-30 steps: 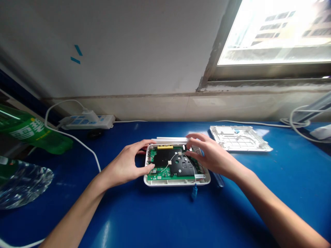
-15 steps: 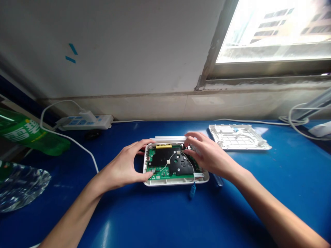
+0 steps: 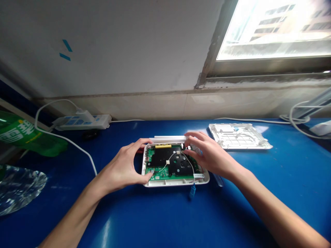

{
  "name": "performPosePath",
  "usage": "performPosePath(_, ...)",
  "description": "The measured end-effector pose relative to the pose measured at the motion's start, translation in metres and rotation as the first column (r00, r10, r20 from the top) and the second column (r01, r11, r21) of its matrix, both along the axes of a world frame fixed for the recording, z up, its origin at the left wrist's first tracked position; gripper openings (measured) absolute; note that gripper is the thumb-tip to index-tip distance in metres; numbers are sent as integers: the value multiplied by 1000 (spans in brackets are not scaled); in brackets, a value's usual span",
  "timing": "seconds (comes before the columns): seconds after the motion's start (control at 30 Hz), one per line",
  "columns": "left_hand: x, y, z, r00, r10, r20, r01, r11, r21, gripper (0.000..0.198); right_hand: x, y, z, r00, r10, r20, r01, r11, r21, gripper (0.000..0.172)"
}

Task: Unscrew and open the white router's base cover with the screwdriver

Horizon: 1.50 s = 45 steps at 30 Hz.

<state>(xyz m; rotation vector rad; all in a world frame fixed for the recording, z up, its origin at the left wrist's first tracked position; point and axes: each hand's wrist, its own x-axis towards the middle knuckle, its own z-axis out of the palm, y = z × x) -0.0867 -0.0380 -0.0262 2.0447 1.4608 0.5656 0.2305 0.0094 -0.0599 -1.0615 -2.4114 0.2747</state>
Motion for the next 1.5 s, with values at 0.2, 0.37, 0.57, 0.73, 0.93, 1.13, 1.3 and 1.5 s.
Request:
performPosePath(0.2,-2,1,-1,997,13,75,-9,998,-56,78,-2,1,-1,998,-37,-53,33,996,-80,1)
performPosePath(0.37,-5,4,-6,993,28,113,-15,993,-115,83,-5,2,-3,994,-77,-75,69,992,-110,5)
performPosePath(0.57,-4,2,-10,996,-25,86,35,994,-108,94,-6,0,2,997,-66,-48,60,992,-111,6)
performPosePath(0.73,5,0,-11,1000,1,14,0,994,-114,101,6,-4,19,1000,5,-20,-10,970,-241,29)
performPosePath(0.93,9,4,-15,999,36,33,-31,991,-130,101,8,0,21,999,14,-47,-27,957,-290,38)
performPosePath(1.13,8,1,-19,997,61,40,-54,986,-160,101,2,6,11,993,-8,-121,-26,959,-281,28)
performPosePath(1.3,9,1,-21,1000,16,20,-13,986,-168,103,1,3,11,994,-17,-111,-16,958,-287,28)
performPosePath(1.5,8,4,-17,1000,5,-24,-9,988,-157,108,11,-1,26,999,-9,-45,-6,944,-330,34)
